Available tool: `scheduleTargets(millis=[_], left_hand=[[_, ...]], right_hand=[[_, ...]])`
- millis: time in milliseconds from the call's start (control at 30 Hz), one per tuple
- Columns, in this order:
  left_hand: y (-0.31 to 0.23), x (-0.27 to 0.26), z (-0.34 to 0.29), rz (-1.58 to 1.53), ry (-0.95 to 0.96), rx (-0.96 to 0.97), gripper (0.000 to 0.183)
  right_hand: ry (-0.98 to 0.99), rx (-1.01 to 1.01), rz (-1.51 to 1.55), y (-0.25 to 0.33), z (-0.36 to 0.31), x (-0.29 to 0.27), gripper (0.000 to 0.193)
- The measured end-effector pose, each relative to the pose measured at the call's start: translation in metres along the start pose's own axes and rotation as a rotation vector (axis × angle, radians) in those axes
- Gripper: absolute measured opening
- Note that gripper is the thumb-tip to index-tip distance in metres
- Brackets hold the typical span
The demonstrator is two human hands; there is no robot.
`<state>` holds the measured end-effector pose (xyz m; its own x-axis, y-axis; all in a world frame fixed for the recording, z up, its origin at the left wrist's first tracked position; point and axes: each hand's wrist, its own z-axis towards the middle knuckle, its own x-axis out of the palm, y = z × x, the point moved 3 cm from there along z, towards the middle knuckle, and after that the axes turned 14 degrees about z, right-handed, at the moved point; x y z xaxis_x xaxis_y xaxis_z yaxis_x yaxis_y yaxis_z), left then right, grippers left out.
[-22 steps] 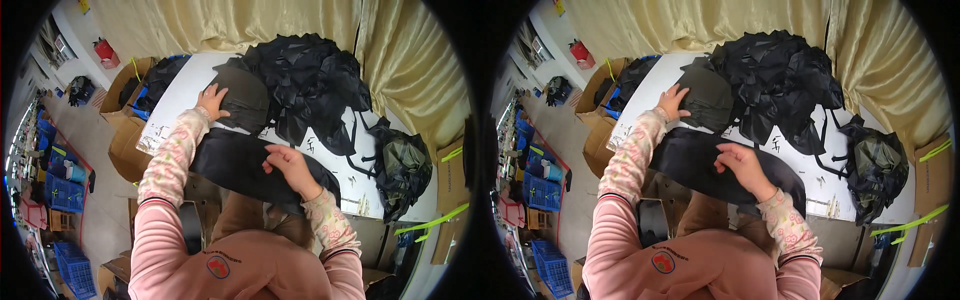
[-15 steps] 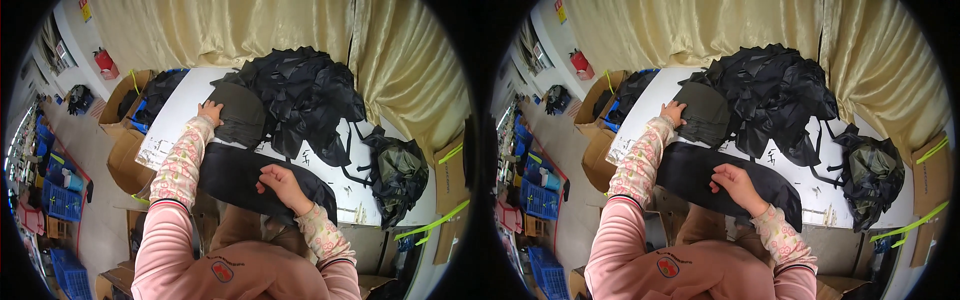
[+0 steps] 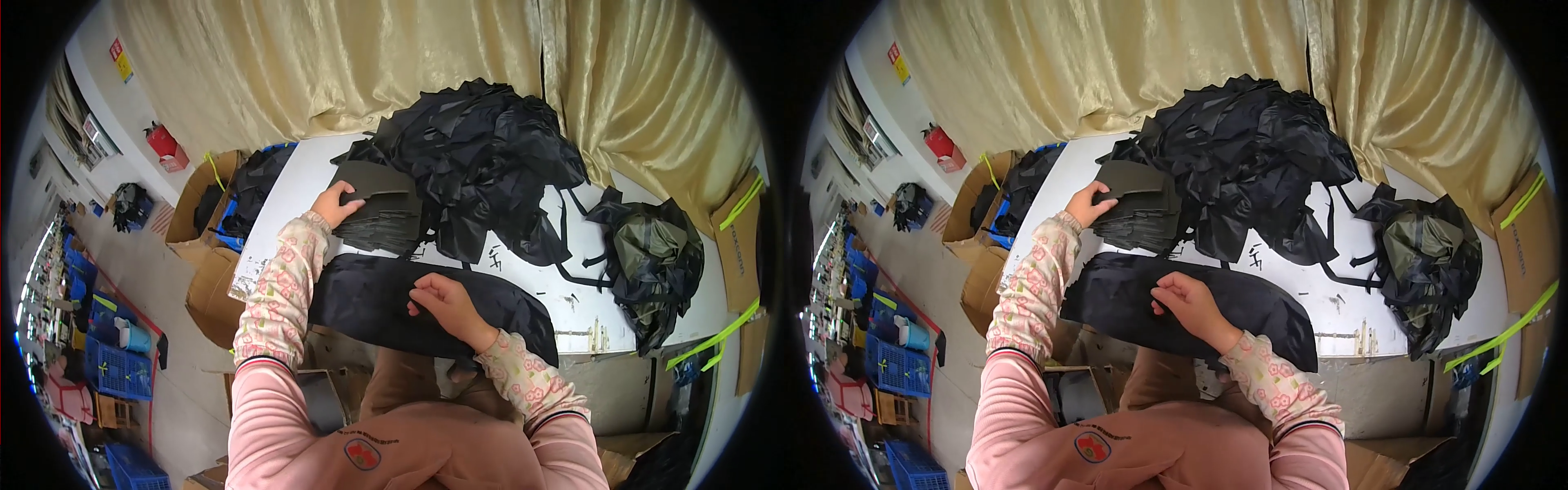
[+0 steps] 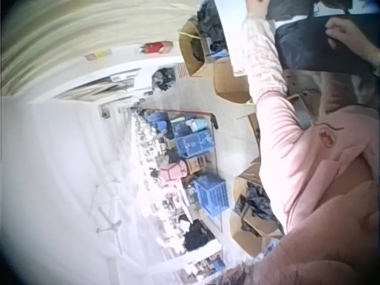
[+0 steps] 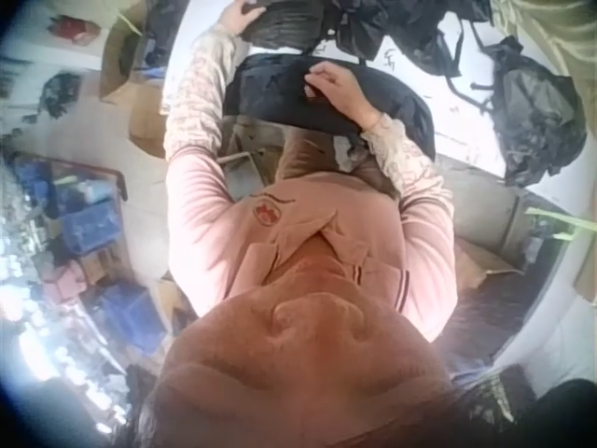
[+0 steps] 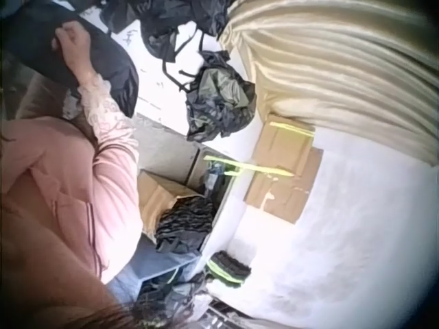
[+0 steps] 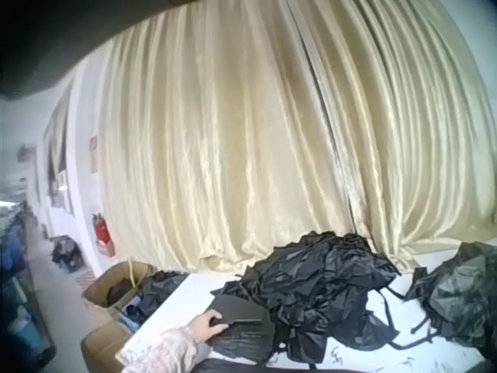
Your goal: Sorting and stacking various fabric and textile components for a manufacturing process.
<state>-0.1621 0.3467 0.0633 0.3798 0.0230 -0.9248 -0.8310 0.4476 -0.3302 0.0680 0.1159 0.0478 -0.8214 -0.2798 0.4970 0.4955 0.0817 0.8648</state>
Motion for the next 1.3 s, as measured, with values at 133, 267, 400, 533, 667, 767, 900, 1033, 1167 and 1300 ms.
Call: scheduleTargets(millis=[133,267,400,533,667,767,900,1033,1167,1300], left_hand=[[-0.036,-0.015,-0.022,-0.443,-0.278,0.046,0.041],[-0.128,-0.032,-0.079,-1.344,-0.190,-0.086,0.050],[-0.161,-0.022,-0.115,-1.321,-0.096,-0.024,0.053],[-0.171,-0.021,-0.131,-1.167,-0.201,0.079,0.051],[-0.178,-0.025,-0.144,-0.930,-0.229,0.169,0.050],[-0.197,-0.029,-0.152,-0.864,-0.181,0.312,0.054],[-0.200,-0.051,-0.149,-0.372,-0.280,0.475,0.064],[-0.197,-0.077,-0.148,0.097,-0.399,0.635,0.069],[-0.197,-0.096,-0.150,0.156,-0.286,0.694,0.065],[-0.178,-0.092,-0.163,-0.904,-0.259,0.526,0.054]], right_hand=[[-0.057,-0.143,-0.168,0.018,0.006,0.002,0.009],[-0.123,-0.470,-0.300,0.058,0.016,0.021,0.009],[-0.129,-0.543,-0.369,0.072,0.017,0.034,0.007],[-0.159,-0.506,-0.368,0.069,0.009,0.031,0.008],[-0.166,-0.515,-0.402,0.069,-0.003,0.034,0.007],[-0.202,-0.475,-0.491,0.071,-0.007,0.034,0.016],[0.007,-0.807,-0.926,0.075,-0.014,0.011,0.035],[0.256,-0.108,-0.663,0.140,-0.048,0.006,0.043],[0.132,0.039,0.121,0.151,-0.064,0.007,0.043],[-0.111,0.097,0.018,0.135,-0.069,-0.011,0.034]])
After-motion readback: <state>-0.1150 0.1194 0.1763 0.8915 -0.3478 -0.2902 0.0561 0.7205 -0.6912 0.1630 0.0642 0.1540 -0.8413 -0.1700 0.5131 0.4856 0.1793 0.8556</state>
